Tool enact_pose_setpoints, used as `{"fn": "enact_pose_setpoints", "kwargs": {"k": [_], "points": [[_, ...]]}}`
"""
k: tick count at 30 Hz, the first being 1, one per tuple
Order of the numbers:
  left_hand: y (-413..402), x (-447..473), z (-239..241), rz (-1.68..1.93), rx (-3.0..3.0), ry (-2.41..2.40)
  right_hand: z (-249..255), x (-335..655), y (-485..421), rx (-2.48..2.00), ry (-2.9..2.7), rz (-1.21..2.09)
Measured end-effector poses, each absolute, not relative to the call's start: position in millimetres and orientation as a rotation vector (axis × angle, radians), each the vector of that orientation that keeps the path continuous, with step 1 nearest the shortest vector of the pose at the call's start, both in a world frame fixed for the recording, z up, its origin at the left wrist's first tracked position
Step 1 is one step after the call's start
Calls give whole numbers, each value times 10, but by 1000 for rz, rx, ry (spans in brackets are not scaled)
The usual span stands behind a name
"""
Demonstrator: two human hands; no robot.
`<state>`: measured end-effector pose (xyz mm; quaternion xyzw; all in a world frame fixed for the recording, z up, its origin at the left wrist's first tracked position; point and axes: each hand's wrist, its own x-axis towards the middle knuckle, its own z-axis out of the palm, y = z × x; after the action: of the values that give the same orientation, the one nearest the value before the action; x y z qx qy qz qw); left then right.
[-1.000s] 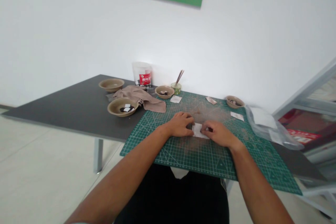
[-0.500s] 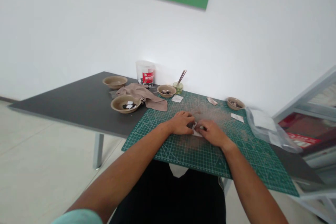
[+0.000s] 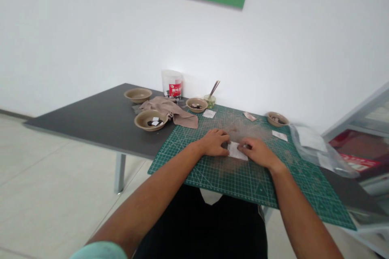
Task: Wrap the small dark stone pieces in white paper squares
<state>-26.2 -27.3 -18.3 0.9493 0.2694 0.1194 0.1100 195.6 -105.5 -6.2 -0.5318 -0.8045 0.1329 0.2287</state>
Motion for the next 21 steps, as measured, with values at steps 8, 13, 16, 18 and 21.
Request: {"fn": "enact_pose_setpoints", "kwargs": {"k": [8, 13, 16, 18, 21], "points": [[-262, -250, -187, 347, 2792, 792, -69, 1941, -1006, -1423, -2252, 281], [-261, -247, -180, 341, 2790, 785, -54, 1940, -1086, -1384, -2342, 355], [-257, -245, -185, 343, 2786, 786, -83, 1901, -1038, -1427, -2310, 305], [-255, -249, -190, 340, 2783, 788, -87, 1933, -990, -1509, -2225, 237], [-256, -254, -190, 336, 2780, 787, -58, 1997, -1015, -1559, -2181, 220]]}}
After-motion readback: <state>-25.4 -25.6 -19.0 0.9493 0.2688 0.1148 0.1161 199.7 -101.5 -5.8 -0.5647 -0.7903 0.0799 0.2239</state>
